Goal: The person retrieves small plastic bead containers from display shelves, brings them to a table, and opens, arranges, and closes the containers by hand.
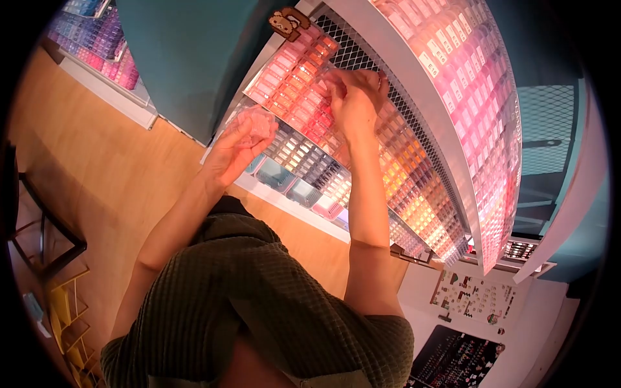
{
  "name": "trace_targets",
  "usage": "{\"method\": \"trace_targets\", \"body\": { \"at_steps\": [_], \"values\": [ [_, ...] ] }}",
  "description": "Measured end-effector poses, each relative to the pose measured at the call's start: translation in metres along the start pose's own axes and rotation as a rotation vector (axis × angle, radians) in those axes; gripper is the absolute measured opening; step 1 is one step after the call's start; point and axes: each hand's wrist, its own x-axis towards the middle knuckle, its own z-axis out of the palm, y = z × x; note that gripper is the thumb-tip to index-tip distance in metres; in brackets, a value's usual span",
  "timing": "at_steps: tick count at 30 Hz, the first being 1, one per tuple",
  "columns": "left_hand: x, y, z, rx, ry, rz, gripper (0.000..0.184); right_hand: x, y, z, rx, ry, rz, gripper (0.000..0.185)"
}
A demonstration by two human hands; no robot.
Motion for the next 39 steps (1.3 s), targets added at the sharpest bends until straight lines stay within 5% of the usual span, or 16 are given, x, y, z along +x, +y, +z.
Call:
{"method": "trace_targets", "body": {
  "at_steps": [8, 18, 24, 39],
  "values": [
    [0.001, -0.002, -0.001, 0.025, -0.009, 0.023, 0.051, 0.004, 0.011, 0.006, 0.007, 0.052, -0.089, 0.009],
    [0.004, -0.004, -0.001, 0.013, -0.003, 0.031, 0.048, 0.003, 0.014, 0.001, 0.017, -0.073, -0.100, 0.034],
    [0.002, -0.004, 0.001, 0.058, -0.003, 0.033, 0.054, 0.005, 0.012, 0.001, 0.151, -0.124, 0.034, 0.019],
    [0.002, -0.005, 0.002, 0.030, 0.020, 0.008, 0.052, -0.006, 0.007, 0.002, 0.065, 0.029, -0.113, 0.030]
  ]
}}
